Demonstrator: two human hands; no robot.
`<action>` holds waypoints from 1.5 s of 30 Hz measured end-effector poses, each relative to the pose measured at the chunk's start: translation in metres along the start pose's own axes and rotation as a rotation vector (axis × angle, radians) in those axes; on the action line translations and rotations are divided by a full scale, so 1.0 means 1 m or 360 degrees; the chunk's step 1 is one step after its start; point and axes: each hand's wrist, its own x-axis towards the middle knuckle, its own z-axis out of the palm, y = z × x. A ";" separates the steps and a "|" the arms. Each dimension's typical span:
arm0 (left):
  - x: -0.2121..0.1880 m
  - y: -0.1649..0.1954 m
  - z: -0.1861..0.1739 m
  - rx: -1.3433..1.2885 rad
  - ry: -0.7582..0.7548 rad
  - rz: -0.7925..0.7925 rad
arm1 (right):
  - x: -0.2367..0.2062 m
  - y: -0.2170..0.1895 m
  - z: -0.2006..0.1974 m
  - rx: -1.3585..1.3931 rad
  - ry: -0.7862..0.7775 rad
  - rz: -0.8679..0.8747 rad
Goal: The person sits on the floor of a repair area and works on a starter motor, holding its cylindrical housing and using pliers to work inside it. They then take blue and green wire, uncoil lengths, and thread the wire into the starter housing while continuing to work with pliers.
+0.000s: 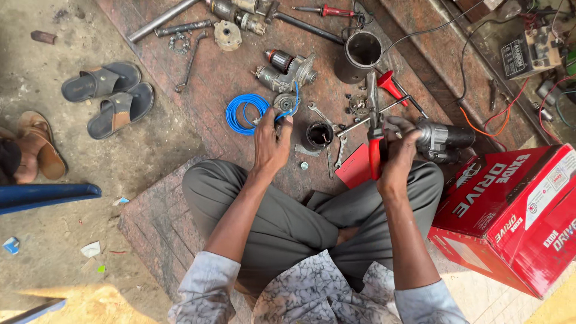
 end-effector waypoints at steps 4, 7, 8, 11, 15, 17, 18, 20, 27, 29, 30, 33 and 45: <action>0.000 0.009 -0.002 0.0244 -0.0117 0.0077 | -0.019 0.017 0.006 0.0405 -0.0146 0.1106; 0.001 0.012 -0.002 0.0208 -0.0108 0.0070 | -0.030 0.018 0.020 0.0515 -0.0469 0.0913; 0.001 0.013 -0.002 0.0162 -0.0080 0.0076 | -0.031 0.016 0.026 0.0608 -0.0582 0.0894; 0.002 0.014 -0.002 0.0076 -0.0035 0.0029 | -0.031 0.009 0.043 0.0586 -0.0793 0.0835; 0.005 0.014 -0.003 0.0032 -0.0050 -0.0018 | -0.026 0.006 0.057 -0.0315 -0.0758 0.0877; 0.008 0.013 -0.004 -0.0010 -0.0097 0.0076 | -0.022 0.012 0.061 -0.0606 -0.0774 0.0816; 0.008 0.014 -0.005 -0.0031 -0.0129 0.0110 | -0.019 0.015 0.062 -0.0669 -0.0801 0.0757; 0.010 0.014 -0.007 -0.0021 -0.0183 0.0056 | -0.013 0.023 0.064 -0.0887 -0.0855 0.0579; 0.013 0.014 -0.014 -0.0150 -0.0191 -0.0152 | 0.004 0.024 0.073 -0.1289 -0.0970 0.0037; 0.013 0.014 -0.015 -0.0125 -0.0214 -0.0244 | 0.008 0.020 0.074 -0.1433 -0.0960 -0.0144; 0.014 0.013 -0.016 -0.0112 -0.0230 -0.0288 | 0.009 0.018 0.074 -0.1567 -0.0952 -0.0269; 0.015 0.011 -0.019 -0.0269 -0.0290 -0.0281 | 0.015 0.017 0.071 -0.1754 -0.0892 -0.0515; -0.003 -0.024 0.011 -0.0337 -0.0064 -0.0476 | 0.004 0.029 0.067 -0.0743 -0.0703 0.0938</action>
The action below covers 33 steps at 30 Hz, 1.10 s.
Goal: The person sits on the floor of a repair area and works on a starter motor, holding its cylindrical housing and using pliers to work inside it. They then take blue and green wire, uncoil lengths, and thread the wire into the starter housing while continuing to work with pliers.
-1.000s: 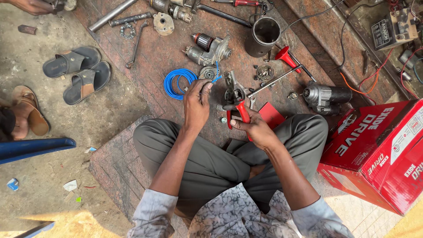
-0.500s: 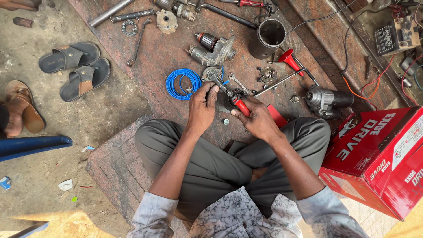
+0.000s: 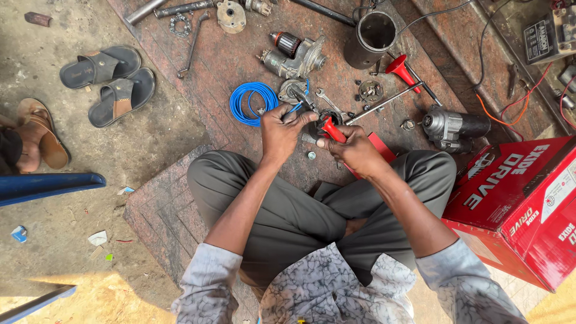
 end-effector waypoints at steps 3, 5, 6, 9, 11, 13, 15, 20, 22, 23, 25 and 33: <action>0.000 -0.004 0.004 -0.0332 0.0463 -0.0396 | 0.001 -0.008 0.013 0.0741 0.0302 -0.0105; -0.002 -0.001 0.001 -0.0491 0.0332 -0.0061 | 0.001 -0.014 0.013 0.1011 0.0483 -0.0297; -0.001 0.002 -0.005 -0.0552 0.0257 0.0123 | 0.002 -0.018 0.007 0.0998 0.0549 -0.0408; -0.006 0.014 -0.009 0.0325 0.0259 0.0018 | -0.013 -0.014 -0.016 0.0885 0.0535 -0.0392; -0.005 0.022 -0.008 0.0302 0.0208 0.0197 | -0.021 -0.004 -0.034 0.0703 0.0473 -0.0401; -0.006 0.027 -0.007 0.0411 0.0200 0.0337 | -0.028 0.018 -0.044 0.0457 0.0424 -0.0410; -0.007 0.030 -0.008 0.0669 0.0223 0.0468 | -0.026 0.042 -0.049 0.0648 0.0536 -0.0354; -0.013 0.031 -0.007 0.0660 0.0154 0.0658 | 0.005 0.095 -0.061 0.1217 0.1007 -0.0076; -0.014 0.032 -0.003 0.0672 0.0139 0.0663 | 0.015 0.105 -0.068 0.1338 0.1114 -0.0093; -0.014 0.032 -0.001 0.0701 0.0126 0.0670 | 0.015 0.109 -0.069 0.1345 0.1177 0.0029; -0.013 0.031 0.002 0.0764 0.0108 0.0709 | 0.012 0.109 -0.069 0.1368 0.1287 0.0275; -0.022 0.025 0.021 0.0839 -0.0166 0.0748 | -0.012 0.037 -0.039 0.0100 0.0535 -0.0947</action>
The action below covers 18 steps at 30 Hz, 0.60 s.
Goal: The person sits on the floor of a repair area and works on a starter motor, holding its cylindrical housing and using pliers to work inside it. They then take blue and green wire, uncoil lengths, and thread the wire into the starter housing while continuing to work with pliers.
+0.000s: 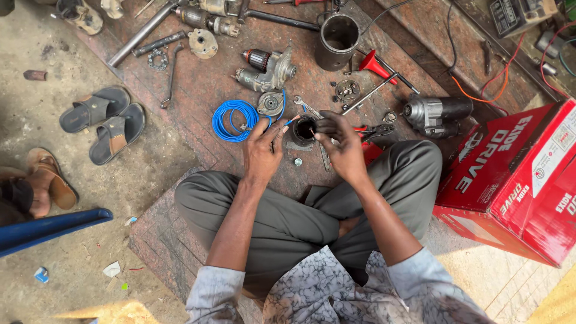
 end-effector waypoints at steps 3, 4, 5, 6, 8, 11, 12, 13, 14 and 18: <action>-0.002 0.006 0.001 -0.0004 -0.0089 0.0159 | 0.020 -0.031 -0.001 -0.0617 -0.0227 -0.0447; -0.002 0.007 0.000 -0.0019 -0.0122 0.0149 | 0.023 -0.039 -0.003 -0.0697 -0.0287 -0.0558; -0.002 0.008 -0.001 -0.0029 -0.0146 0.0137 | 0.028 -0.044 -0.004 -0.0773 -0.0354 -0.0677; -0.001 0.008 -0.001 -0.0032 -0.0163 0.0133 | 0.031 -0.047 -0.006 -0.0790 -0.0394 -0.0680; -0.001 0.007 -0.001 0.0027 -0.0250 0.0117 | 0.034 -0.047 -0.011 -0.0820 -0.0490 -0.0670; -0.003 0.004 0.006 0.0028 -0.0294 0.0152 | 0.033 -0.030 -0.019 -0.0774 -0.0546 -0.0633; -0.005 0.003 0.009 0.0016 -0.0301 0.0169 | 0.031 -0.022 -0.022 -0.0753 -0.0553 -0.0575; -0.008 0.003 0.012 0.0026 -0.0326 0.0148 | 0.029 -0.012 -0.024 -0.0729 -0.0559 -0.0519; -0.011 0.001 0.015 0.0041 -0.0349 0.0133 | 0.028 -0.003 -0.026 -0.0703 -0.0560 -0.0469; -0.021 -0.003 0.024 0.0150 -0.0420 0.0104 | 0.019 0.037 -0.031 0.0072 -0.0580 0.0273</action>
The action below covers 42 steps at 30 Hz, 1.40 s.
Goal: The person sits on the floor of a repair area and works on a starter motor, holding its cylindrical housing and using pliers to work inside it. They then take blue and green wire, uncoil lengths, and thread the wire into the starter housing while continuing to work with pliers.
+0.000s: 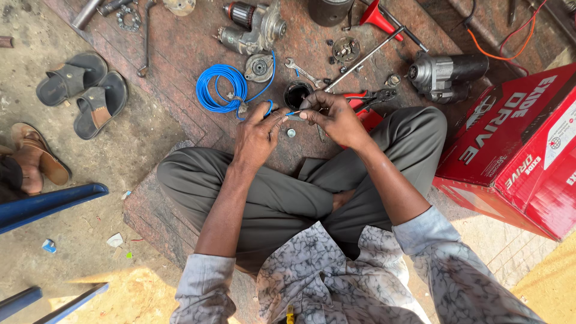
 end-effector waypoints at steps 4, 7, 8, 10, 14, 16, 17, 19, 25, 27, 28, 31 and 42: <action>-0.002 -0.002 0.008 0.0151 -0.0098 0.0140 | -0.003 0.029 -0.010 0.0768 -0.0037 0.0702; 0.000 0.003 0.012 0.0074 -0.0170 0.0156 | -0.005 0.039 -0.020 0.1330 -0.0242 0.1058; 0.001 0.006 0.013 0.0009 -0.0181 0.0125 | -0.006 0.040 -0.023 0.1502 -0.0332 0.1121; 0.003 0.011 0.013 -0.0111 -0.0229 -0.0023 | -0.010 0.037 -0.025 0.0870 -0.0135 0.0995; 0.008 0.021 0.011 -0.0292 -0.0292 -0.0282 | -0.020 0.018 -0.022 -0.0608 0.0234 -0.0002; 0.011 0.023 0.010 -0.0318 -0.0270 -0.0226 | -0.025 0.007 -0.022 -0.0767 0.0219 -0.0444; 0.011 0.024 0.011 -0.0315 -0.0257 -0.0162 | -0.027 0.003 -0.023 -0.0846 0.0226 -0.0661; 0.012 0.025 0.013 -0.0308 -0.0270 -0.0110 | -0.032 0.000 -0.025 -0.1029 0.0248 -0.0900; 0.007 0.019 0.012 -0.0136 -0.0222 -0.0019 | -0.028 0.031 -0.009 0.0355 0.0267 0.0391; 0.005 0.016 0.007 0.0084 -0.0192 0.0177 | -0.019 0.046 0.004 0.1017 0.0173 0.0963; 0.004 0.016 0.004 0.0047 -0.0207 0.0123 | -0.018 0.051 0.008 0.0863 0.0135 0.0884; 0.005 0.016 0.002 -0.0080 -0.0197 0.0010 | -0.021 0.055 0.002 0.0325 0.0063 0.0613; 0.005 0.018 0.004 -0.0196 -0.0226 -0.0095 | -0.041 0.008 0.001 -0.1065 0.0380 -0.0659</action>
